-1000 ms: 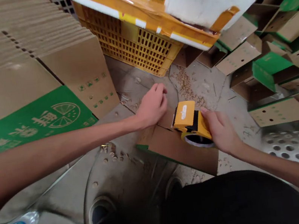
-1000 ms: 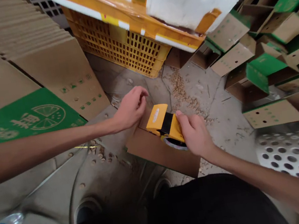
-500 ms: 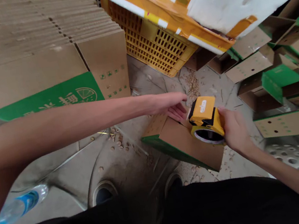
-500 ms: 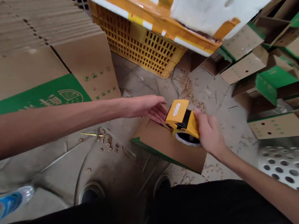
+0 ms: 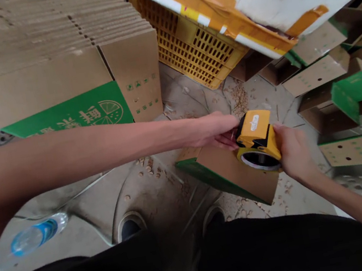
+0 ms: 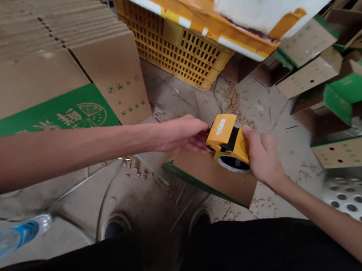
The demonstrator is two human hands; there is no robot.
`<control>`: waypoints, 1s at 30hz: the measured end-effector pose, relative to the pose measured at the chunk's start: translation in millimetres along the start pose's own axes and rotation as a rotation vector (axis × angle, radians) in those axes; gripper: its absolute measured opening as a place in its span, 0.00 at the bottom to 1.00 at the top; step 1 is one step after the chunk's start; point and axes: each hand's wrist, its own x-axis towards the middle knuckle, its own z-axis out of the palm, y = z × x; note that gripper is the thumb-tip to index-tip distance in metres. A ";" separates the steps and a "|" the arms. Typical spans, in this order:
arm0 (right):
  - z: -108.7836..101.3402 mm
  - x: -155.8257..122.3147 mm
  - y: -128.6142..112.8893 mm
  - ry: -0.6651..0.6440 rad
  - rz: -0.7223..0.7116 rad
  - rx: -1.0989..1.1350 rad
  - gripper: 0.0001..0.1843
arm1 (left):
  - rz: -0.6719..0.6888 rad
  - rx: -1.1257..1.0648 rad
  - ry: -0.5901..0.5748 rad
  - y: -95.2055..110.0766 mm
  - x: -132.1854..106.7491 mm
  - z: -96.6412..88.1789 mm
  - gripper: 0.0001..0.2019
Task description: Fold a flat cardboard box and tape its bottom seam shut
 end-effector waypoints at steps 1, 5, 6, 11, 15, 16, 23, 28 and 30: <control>-0.1 0.0 -0.3 0.000 0.022 0.017 0.26 | 0.010 0.017 0.017 1.5 -1.6 1.5 0.09; -1.6 -1.0 -2.4 -0.020 0.087 0.067 0.26 | 0.024 0.062 0.062 7.5 -7.2 4.9 0.09; -2.0 -1.4 -2.9 -0.021 0.088 0.062 0.26 | 0.029 0.064 0.066 8.6 -8.6 5.5 0.09; -2.1 -2.1 -3.0 0.004 0.075 0.046 0.26 | 0.060 0.116 0.080 11.6 -16.6 8.0 0.12; -1.1 -1.5 -2.5 -0.010 0.072 0.044 0.27 | 0.064 0.151 0.129 11.4 -18.8 9.9 0.15; -0.9 -1.4 -2.3 -0.010 0.061 0.039 0.27 | 0.067 0.151 0.141 11.4 -19.0 10.5 0.15; -2.2 -3.1 -5.0 -0.012 0.034 0.022 0.26 | 0.067 0.128 0.195 16.8 -26.8 16.7 0.10; -4.1 -4.7 -7.2 -0.009 0.038 0.009 0.25 | 0.066 0.140 0.231 18.9 -29.6 18.0 0.06; -3.9 -4.7 -6.4 -0.008 0.029 0.000 0.26 | 0.072 0.152 0.242 17.7 -28.2 17.1 0.07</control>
